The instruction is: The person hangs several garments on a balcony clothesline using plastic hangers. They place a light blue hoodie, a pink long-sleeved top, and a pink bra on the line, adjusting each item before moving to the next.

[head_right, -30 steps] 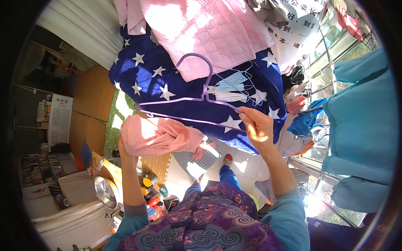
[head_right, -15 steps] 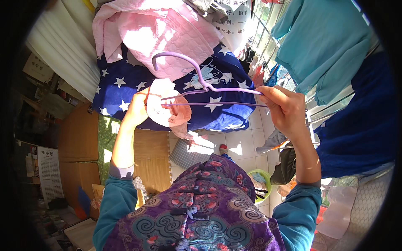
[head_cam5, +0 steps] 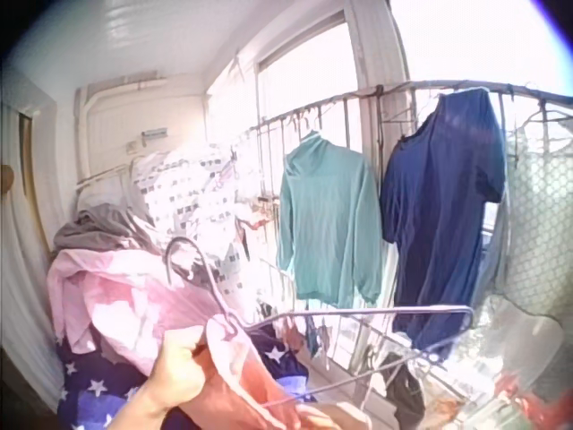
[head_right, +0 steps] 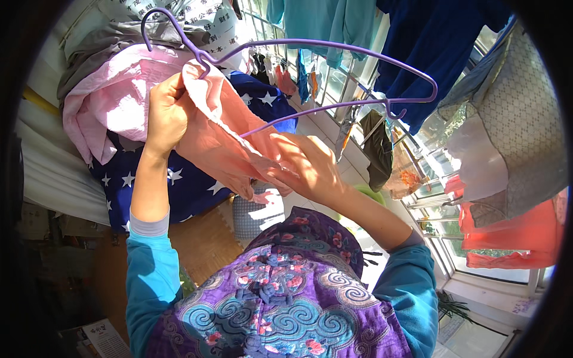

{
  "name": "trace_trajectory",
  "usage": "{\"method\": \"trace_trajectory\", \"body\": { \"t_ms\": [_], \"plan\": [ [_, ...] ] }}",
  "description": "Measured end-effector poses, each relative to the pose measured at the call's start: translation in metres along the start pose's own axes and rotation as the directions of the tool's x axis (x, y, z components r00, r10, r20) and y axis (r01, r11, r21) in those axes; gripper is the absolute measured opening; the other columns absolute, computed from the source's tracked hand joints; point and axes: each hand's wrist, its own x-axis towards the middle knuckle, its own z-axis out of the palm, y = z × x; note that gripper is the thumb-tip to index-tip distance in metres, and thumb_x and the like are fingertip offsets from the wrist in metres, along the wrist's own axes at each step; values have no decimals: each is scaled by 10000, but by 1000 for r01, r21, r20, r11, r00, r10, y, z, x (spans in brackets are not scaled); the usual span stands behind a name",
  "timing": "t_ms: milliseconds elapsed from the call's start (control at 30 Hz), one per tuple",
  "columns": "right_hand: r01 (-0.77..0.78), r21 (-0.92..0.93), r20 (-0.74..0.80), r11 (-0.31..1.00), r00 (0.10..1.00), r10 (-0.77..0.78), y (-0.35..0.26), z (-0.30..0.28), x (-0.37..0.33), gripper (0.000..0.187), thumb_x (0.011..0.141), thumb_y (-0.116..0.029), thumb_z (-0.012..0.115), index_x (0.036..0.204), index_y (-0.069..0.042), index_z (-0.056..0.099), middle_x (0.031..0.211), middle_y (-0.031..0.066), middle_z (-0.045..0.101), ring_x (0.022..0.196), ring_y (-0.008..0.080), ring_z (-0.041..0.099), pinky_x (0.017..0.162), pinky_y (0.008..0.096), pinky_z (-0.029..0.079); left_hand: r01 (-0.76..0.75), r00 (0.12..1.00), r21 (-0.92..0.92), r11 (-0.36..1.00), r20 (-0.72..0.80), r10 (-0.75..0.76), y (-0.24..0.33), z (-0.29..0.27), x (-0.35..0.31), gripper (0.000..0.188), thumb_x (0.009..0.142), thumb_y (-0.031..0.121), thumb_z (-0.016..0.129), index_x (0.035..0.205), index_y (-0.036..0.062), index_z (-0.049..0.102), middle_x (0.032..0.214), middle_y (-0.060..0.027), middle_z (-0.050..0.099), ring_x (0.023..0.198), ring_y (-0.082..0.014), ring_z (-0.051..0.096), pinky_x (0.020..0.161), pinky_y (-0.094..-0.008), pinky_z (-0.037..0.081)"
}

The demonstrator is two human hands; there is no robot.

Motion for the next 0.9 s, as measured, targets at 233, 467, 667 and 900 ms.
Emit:
{"method": "trace_trajectory", "body": {
  "t_ms": [233,467,667,900],
  "plan": [
    [-351,-160,662,923,655,364,46,-17,-71,291,715,-356,646,766,-70,628,791,54,627,784,256,580,651,411,424,-101,987,-133,986,112,116,11,30,28,80,836,-13,509,804,-34,579,745,22,568,682,-35,486,633,-193,414],
    [2,-685,295,729,915,275,31,-183,-77,203,690,-254,670,667,-79,571,859,17,624,971,180,525,884,405,328,-191,956,131,973,249,154,-14,47,27,81,790,-87,492,779,-56,566,705,-39,586,678,-75,522,648,-216,427],
    [79,-833,262,547,928,264,-3,-257,-77,235,656,-222,667,748,-65,518,933,49,580,994,226,513,814,342,397,-428,874,122,895,307,376,-27,102,31,135,755,-82,499,841,-37,594,714,-105,611,672,-135,590,639,-244,454],
    [49,-731,253,680,946,204,-8,-300,-95,237,641,-138,668,733,-35,475,853,75,543,871,236,533,645,315,490,-412,909,265,872,61,412,-16,163,38,94,767,-29,522,835,-18,586,592,-72,505,536,-98,476,530,-232,399]
  ]
}}
